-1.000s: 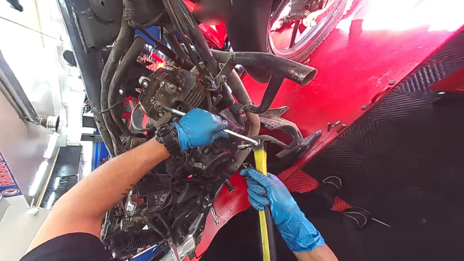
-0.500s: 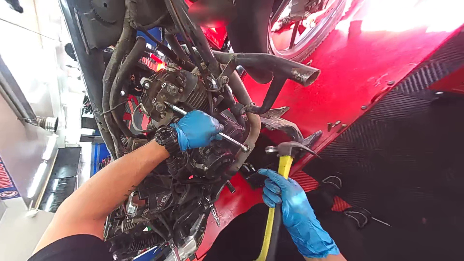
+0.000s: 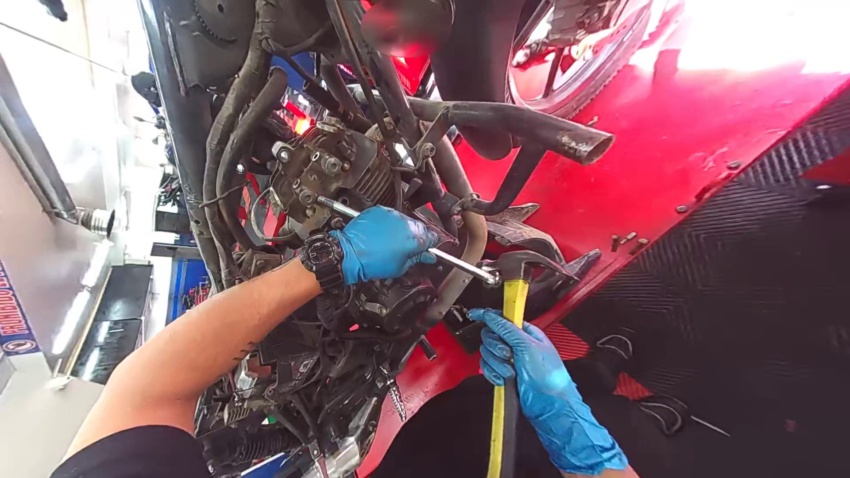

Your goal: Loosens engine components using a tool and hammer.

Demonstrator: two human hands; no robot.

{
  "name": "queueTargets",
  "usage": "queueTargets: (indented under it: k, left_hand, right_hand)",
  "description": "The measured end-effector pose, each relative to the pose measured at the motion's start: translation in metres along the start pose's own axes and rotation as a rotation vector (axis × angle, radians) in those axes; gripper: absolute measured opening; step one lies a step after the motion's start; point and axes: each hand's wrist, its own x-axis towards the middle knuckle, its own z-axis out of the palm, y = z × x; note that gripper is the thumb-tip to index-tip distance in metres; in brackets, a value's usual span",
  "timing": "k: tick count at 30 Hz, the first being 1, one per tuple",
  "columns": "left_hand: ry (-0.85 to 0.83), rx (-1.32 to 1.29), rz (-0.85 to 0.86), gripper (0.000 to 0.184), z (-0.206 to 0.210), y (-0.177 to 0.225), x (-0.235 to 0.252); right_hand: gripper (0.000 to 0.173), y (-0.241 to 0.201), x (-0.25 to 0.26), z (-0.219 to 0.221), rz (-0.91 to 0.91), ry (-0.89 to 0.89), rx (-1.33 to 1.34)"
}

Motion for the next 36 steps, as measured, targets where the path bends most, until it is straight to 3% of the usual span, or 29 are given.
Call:
queueTargets:
  k: [10, 13, 16, 18, 20, 23, 25, 28, 31, 34, 36]
  left_hand:
    - [-0.088, 0.033, -0.045, 0.041, 0.011, -0.010, 0.003]
    - [-0.118, 0.042, -0.064, 0.039, 0.011, -0.010, 0.004]
    - [-0.095, 0.051, -0.104, 0.038, 0.010, -0.011, 0.004]
    - [-0.045, 0.042, -0.118, 0.035, 0.013, -0.010, 0.007]
    - [-0.028, 0.047, -0.131, 0.035, 0.013, -0.010, 0.010]
    - [-0.043, 0.050, -0.154, 0.036, 0.013, -0.009, 0.009]
    - [-0.062, 0.063, -0.161, 0.038, 0.011, -0.009, 0.010]
    - [-0.045, 0.086, -0.156, 0.038, 0.011, -0.010, 0.010]
    - [-0.040, 0.087, -0.160, 0.037, 0.010, -0.007, 0.011]
    - [-0.025, 0.097, -0.162, 0.036, 0.013, -0.008, 0.011]
    - [0.008, 0.088, -0.155, 0.035, 0.016, -0.009, 0.010]
  right_hand:
    - [0.025, -0.001, -0.006, 0.011, 0.039, -0.132, -0.033]
    - [0.025, -0.001, -0.004, 0.007, 0.028, -0.101, -0.015]
    - [0.028, 0.000, 0.004, -0.017, -0.023, -0.009, 0.097]
    - [0.035, 0.000, 0.009, -0.053, -0.033, -0.139, 0.203]
    - [0.038, -0.003, 0.017, -0.096, -0.064, -0.268, 0.137]
    - [0.034, -0.004, 0.032, -0.132, -0.221, 0.137, -0.296]
    - [0.035, -0.001, 0.038, -0.139, -0.220, 0.263, -0.197]
    - [0.046, 0.006, 0.037, -0.133, -0.170, 0.120, 0.077]
    - [0.045, 0.008, 0.033, -0.093, -0.046, 0.034, 0.191]
    - [0.052, 0.010, 0.025, -0.067, 0.120, -0.301, 0.328]
    - [0.054, 0.013, 0.020, -0.061, 0.151, -0.384, 0.377]
